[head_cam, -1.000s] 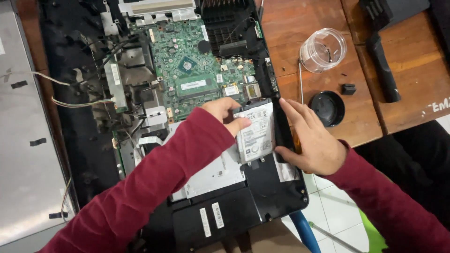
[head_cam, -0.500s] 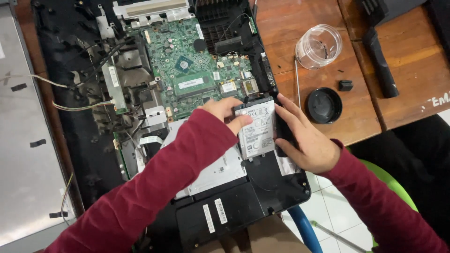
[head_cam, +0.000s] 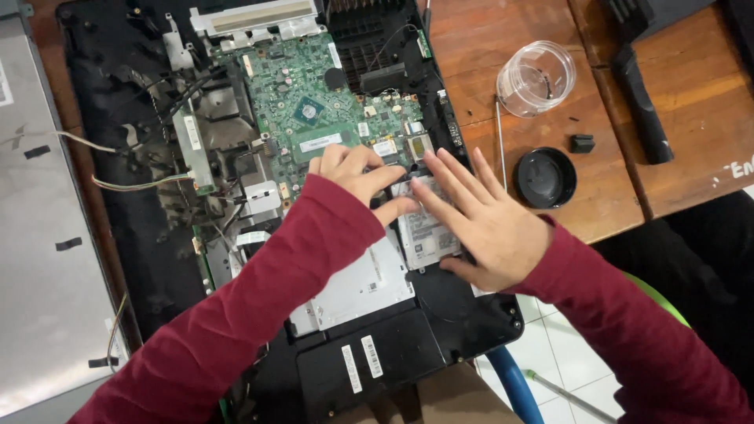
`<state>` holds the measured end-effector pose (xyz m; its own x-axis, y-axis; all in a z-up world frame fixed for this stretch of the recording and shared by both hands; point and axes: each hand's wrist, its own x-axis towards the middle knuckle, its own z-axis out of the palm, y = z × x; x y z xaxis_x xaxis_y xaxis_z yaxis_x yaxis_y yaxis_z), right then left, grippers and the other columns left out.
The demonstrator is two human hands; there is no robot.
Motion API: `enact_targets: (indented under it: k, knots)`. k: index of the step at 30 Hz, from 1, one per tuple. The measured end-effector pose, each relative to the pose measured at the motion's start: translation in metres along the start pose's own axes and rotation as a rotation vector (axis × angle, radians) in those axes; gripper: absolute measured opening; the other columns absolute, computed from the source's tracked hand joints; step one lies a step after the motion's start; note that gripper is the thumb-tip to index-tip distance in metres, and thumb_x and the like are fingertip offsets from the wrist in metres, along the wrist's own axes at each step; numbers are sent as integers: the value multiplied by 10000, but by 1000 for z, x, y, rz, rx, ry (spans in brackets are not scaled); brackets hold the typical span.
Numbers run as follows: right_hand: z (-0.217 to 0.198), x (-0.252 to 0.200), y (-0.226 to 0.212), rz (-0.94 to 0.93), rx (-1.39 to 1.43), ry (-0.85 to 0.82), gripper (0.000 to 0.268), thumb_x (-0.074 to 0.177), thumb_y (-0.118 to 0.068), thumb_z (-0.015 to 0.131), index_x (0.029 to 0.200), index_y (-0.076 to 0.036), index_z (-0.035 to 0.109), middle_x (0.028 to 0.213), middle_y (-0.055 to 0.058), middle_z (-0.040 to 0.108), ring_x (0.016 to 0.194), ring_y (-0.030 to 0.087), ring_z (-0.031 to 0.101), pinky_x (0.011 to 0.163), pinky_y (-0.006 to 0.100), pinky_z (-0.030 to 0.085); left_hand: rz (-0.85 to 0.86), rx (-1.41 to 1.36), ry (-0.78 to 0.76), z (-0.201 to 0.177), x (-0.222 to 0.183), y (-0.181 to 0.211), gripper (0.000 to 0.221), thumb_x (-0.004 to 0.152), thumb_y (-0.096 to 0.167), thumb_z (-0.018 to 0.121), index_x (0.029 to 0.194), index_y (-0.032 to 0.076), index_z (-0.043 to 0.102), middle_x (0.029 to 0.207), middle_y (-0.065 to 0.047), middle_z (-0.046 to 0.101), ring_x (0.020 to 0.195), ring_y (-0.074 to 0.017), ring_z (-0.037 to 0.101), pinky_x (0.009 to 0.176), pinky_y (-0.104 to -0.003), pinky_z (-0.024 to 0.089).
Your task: The person is disassembling an all-in-one computer, specifically detaching ribbon cables, removing the hard drive, and using a screwdriver on the internal components.
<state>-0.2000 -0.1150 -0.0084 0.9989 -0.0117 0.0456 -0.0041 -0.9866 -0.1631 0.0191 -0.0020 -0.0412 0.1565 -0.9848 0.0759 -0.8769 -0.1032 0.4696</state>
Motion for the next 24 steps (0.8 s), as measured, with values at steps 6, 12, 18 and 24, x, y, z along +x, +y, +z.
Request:
enact_targets:
  k: [6,12,18,24]
  knots:
    - [-13,7,6,-49,-251,-46,1307,591,-547,889,1588,19,259,1538,287,416,1427,437,439,1227,613,285,51,-27,-85,-6,3,-6,605,914,699,480,1257,258,712,1141,-81,650,1049,-347,489,871,-515,399]
    - [-12,14,10,-73,-194,-131,1336,538,-525,904,1551,69,267,1501,308,403,1402,453,427,1186,565,353,222,-103,193,35,0,-44,280,927,230,647,1189,263,740,976,-11,659,910,-333,568,802,-489,482]
    - [-17,15,0,-77,-155,-63,1245,541,-424,924,1489,122,329,1456,329,429,1371,483,456,1191,580,377,210,29,92,1,-15,-29,327,951,373,643,1134,134,772,1010,-90,670,916,-309,564,788,-478,480]
    - [-7,12,9,-53,-210,-156,1362,543,-585,904,1546,90,277,1514,332,391,1411,459,417,1198,533,352,208,169,118,11,-20,-33,209,907,382,665,1052,259,753,989,-28,648,900,-306,569,733,-477,479]
